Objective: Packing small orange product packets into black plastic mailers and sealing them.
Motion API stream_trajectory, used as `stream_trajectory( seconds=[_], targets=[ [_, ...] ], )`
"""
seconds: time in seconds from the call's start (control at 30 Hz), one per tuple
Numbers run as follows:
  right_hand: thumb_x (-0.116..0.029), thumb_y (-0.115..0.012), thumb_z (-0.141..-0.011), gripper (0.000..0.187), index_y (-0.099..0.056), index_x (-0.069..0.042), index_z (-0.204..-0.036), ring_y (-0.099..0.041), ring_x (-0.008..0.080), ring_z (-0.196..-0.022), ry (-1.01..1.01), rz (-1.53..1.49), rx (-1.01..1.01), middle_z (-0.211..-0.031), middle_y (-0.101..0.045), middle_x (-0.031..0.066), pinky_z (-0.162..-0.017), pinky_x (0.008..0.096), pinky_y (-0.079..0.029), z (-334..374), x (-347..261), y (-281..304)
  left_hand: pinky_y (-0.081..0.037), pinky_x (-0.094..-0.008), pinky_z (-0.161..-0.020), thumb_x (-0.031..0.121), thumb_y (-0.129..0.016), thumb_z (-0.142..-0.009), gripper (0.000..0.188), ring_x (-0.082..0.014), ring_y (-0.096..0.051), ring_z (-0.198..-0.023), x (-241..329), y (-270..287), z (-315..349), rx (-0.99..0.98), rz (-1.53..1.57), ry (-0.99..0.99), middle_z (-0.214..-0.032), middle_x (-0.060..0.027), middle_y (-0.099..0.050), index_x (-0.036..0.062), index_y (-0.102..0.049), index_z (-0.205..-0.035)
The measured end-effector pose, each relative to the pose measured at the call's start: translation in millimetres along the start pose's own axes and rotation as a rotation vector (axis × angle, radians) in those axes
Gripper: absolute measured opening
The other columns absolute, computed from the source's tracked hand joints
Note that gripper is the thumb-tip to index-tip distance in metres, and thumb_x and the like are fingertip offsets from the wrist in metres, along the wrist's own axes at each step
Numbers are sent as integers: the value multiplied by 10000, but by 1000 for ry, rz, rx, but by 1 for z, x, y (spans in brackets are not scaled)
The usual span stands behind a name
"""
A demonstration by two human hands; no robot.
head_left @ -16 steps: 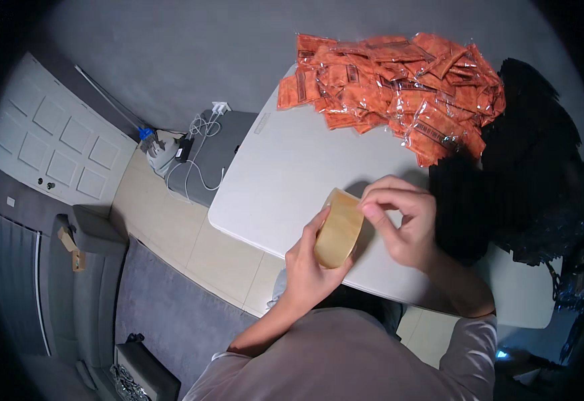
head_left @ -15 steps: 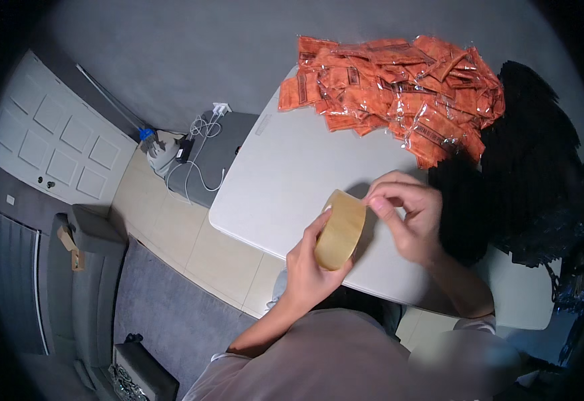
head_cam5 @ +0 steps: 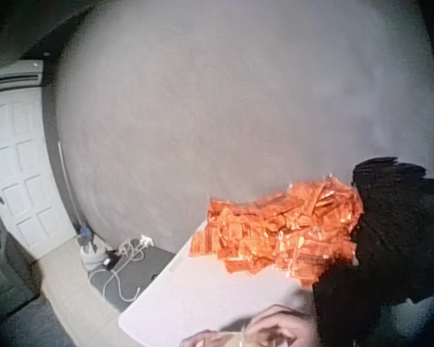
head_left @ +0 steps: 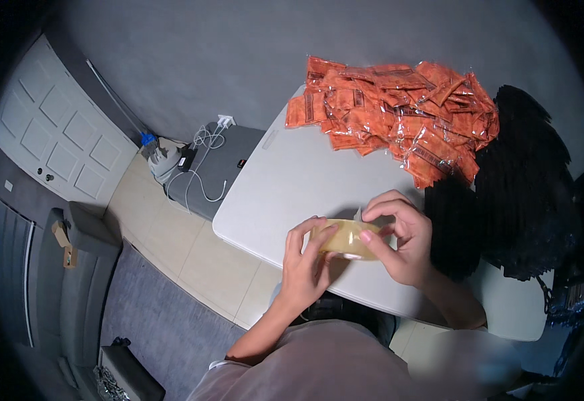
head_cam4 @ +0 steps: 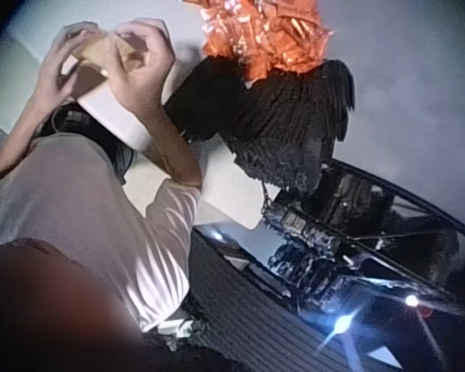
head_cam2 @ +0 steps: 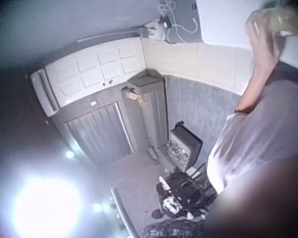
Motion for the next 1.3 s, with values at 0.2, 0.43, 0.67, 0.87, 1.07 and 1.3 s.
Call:
stream_trajectory(
  seconds=[0.2, 0.43, 0.67, 0.87, 1.07, 1.3],
  targets=[
    [-94, -693, -897, 344, -504, -42, -1180, -500, 291, -1427, 53, -139, -201, -1475, -557, 229, -1153, 454, -408, -12, 8, 7, -530, -488, -1067, -135, -720, -723, 756, -428, -541, -1364, -2, -8, -8, -52, 51, -26, -1431, -195, -531, 147, -643, -1420],
    [-57, -614, -847, 362, -463, -45, -1176, -555, 317, -1370, 118, -665, -265, -1353, -629, 243, -1193, 500, -372, -17, -8, 31, -530, -480, -1064, -79, -794, -702, 744, -420, -545, -1345, 3, -24, -32, -201, 21, -128, -1441, -187, -530, 167, -644, -1388],
    [57, -671, -766, 698, -593, -80, -1446, -546, 330, -1383, 138, 542, -445, -1512, -520, 145, -1145, 424, -451, -21, -16, 36, -547, -463, -1022, -125, -735, -746, 624, -425, -593, -1292, -13, -27, -38, -170, 103, -116, -1396, -218, -546, 74, -635, -1329],
    [10, -741, -783, 726, -571, -125, -1476, -562, 323, -1357, 149, 629, -490, -1484, -533, 129, -1128, 424, -470, -20, -12, 30, -547, -456, -1011, -121, -743, -748, 626, -426, -599, -1283, -16, -28, -43, -183, 162, -135, -1393, -214, -556, 61, -627, -1336],
    [31, -768, -778, 625, -653, -114, -1375, -643, 308, -1201, 254, 727, -406, -1375, -610, 114, -1012, 413, -529, -22, -11, 30, -545, -460, -1032, -136, -738, -754, 602, -415, -593, -1284, -24, -31, -49, -207, 241, -130, -1382, -200, -571, 58, -622, -1311],
    [64, -738, -777, 418, -758, -76, -1170, -682, 300, -1047, 446, 637, -269, -1166, -702, 76, -912, 424, -553, -22, -6, 26, -538, -463, -1021, -17, -782, -829, 528, -406, -614, -1245, -29, -36, -54, -236, 284, -159, -1380, -211, -576, 70, -591, -1313]
  ],
)
Point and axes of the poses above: each hand's wrist, its own z-axis away from the middle knuckle, its own y-axis out of the back of the hand, x = y × z, the point moved 4 cm from there along -z, towards the middle knuckle
